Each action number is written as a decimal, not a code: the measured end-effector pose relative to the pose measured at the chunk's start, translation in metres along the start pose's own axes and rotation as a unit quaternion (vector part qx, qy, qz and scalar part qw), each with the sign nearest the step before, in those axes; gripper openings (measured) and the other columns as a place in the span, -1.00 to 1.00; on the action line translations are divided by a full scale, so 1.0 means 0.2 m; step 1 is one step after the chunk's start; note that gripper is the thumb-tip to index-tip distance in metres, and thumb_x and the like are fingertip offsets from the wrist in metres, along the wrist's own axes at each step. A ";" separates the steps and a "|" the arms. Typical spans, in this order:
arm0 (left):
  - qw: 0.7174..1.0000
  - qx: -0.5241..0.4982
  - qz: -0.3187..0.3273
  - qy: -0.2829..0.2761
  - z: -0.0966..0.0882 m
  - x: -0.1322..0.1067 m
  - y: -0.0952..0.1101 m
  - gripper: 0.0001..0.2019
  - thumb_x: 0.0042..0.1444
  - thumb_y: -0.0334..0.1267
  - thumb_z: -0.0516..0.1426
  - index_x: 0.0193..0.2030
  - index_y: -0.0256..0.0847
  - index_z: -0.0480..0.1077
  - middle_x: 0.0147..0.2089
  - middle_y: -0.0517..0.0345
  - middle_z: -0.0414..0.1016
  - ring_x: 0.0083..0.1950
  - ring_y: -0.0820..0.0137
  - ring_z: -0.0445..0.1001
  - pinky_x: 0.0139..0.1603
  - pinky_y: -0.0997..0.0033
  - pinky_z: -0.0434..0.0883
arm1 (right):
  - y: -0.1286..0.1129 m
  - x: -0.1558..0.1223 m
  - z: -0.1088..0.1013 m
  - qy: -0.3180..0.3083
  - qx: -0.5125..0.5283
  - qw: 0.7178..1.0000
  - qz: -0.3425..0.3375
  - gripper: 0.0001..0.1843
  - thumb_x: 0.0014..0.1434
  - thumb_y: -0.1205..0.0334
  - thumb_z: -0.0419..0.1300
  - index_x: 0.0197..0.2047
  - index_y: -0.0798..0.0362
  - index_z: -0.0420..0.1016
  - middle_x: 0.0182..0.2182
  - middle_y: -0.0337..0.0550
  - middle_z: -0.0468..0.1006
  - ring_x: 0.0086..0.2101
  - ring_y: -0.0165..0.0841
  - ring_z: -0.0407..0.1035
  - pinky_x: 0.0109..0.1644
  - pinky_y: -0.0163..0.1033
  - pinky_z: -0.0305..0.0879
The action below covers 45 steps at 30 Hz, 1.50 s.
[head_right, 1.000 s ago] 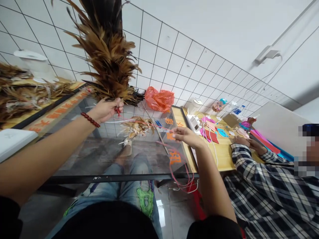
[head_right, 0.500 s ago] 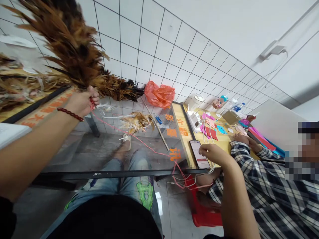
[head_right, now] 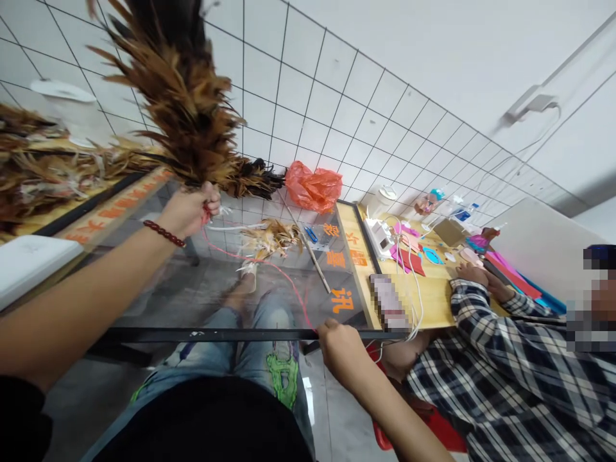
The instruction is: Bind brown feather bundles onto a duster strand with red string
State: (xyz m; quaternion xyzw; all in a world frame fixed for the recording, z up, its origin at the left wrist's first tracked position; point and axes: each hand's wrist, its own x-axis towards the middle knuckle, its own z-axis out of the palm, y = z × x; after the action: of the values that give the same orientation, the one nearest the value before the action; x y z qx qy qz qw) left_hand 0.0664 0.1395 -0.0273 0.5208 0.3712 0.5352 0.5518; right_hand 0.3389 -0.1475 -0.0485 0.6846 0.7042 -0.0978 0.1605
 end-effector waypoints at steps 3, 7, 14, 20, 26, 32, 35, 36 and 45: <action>0.988 -0.123 -0.030 -0.086 0.05 -0.07 -0.01 -0.69 0.21 -0.12 0.13 -0.40 -0.21 0.11 -0.49 0.33 0.14 -0.52 0.62 0.03 -0.49 0.54 0.07 | 0.00 0.01 -0.03 -0.024 -0.063 0.996 -0.053 -0.72 0.16 0.48 -0.02 -0.24 0.12 0.50 -0.27 0.07 0.55 -0.36 -0.24 0.48 -0.35 -0.26 0.18; 0.973 -0.181 -0.070 -0.123 0.07 -0.14 0.00 -0.67 0.12 -0.15 0.22 -0.44 -0.22 0.14 -0.49 0.29 0.17 -0.53 0.62 0.07 -0.53 0.55 0.10 | 0.03 0.06 -0.05 -0.028 -0.004 0.995 -0.098 -0.82 0.17 0.40 0.06 -0.32 0.08 0.50 -0.30 -0.02 0.57 -0.29 -0.27 0.47 -0.27 -0.30 0.19; 0.950 -0.229 -0.115 -0.179 0.15 -0.23 -0.02 -0.67 -0.06 -0.21 0.34 -0.54 -0.29 0.26 -0.53 0.22 0.26 -0.57 0.60 0.19 -0.58 0.57 0.22 | 0.02 0.20 -0.26 0.146 0.178 0.969 -0.089 -0.85 0.23 0.33 0.03 -0.30 0.10 0.42 -0.42 -0.11 0.53 -0.40 -0.36 0.38 -0.31 -0.32 0.17; 0.915 -0.280 -0.154 -0.245 0.34 -0.32 -0.04 -0.81 0.04 -0.25 0.27 -0.37 -0.37 0.44 -0.36 -0.01 0.51 -0.33 0.37 0.49 -0.25 0.34 0.48 | -0.16 0.55 -0.54 0.341 0.212 0.906 -0.136 -0.82 0.13 0.44 0.03 -0.32 0.06 0.43 -0.37 -0.15 0.50 -0.32 -0.32 0.37 -0.22 -0.28 0.20; 0.909 -0.299 -0.184 -0.225 0.40 -0.37 -0.04 -0.81 0.06 -0.29 0.26 -0.44 -0.35 0.38 -0.48 0.11 0.44 -0.41 0.44 0.47 -0.26 0.40 0.51 | -0.22 0.78 -0.65 0.471 0.230 0.846 -0.098 -0.82 0.06 0.41 0.04 -0.29 0.08 0.43 -0.24 -0.04 0.44 -0.23 -0.25 0.32 -0.14 -0.20 0.25; 0.924 -0.293 -0.173 -0.172 0.36 -0.31 0.01 -0.81 0.12 -0.24 0.21 -0.36 -0.33 0.34 -0.59 0.28 0.24 -0.61 0.59 0.25 -0.48 0.49 0.44 | -0.24 0.79 -0.50 0.276 0.601 0.745 -0.088 -0.86 0.04 0.22 0.22 -0.30 0.04 0.37 -0.35 -0.23 0.45 -0.34 -0.40 0.34 -0.17 -0.25 0.29; 0.939 -0.293 -0.127 -0.127 0.30 -0.26 0.03 -0.74 0.06 -0.26 0.27 -0.43 -0.30 0.25 -0.59 0.36 0.16 -0.67 0.68 0.08 -0.57 0.57 0.36 | -0.30 0.69 -0.38 0.026 0.763 0.637 -0.109 -0.64 -0.01 0.07 0.33 -0.19 0.02 0.35 -0.31 -0.23 0.49 -0.33 -0.42 0.40 -0.17 -0.26 0.32; 0.945 -0.287 -0.112 -0.114 0.28 -0.24 0.03 -0.72 0.04 -0.27 0.28 -0.43 -0.29 0.23 -0.58 0.37 0.17 -0.67 0.70 0.06 -0.59 0.59 0.33 | -0.31 0.64 -0.35 -0.057 0.776 0.616 -0.124 -0.57 -0.04 0.04 0.37 -0.17 0.01 0.35 -0.30 -0.21 0.51 -0.32 -0.41 0.42 -0.16 -0.24 0.33; 0.970 -0.231 -0.028 -0.069 -0.02 -0.17 0.15 -0.67 0.01 -0.28 0.30 -0.43 -0.25 0.16 -0.54 0.40 0.12 -0.65 0.71 0.01 -0.58 0.64 0.27 | -0.15 0.49 -0.32 -0.023 0.662 0.736 -0.137 -0.58 0.06 -0.09 0.26 -0.19 0.10 0.49 -0.58 -0.38 0.26 -0.57 -0.54 0.09 -0.45 -0.38 0.05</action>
State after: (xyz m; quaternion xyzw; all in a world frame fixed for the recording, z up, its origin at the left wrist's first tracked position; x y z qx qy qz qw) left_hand 0.0509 0.1039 -0.0043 0.4038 0.2131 0.5535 0.6966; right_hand 0.3019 -0.0356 -0.0272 0.5114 0.5442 -0.5762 -0.3320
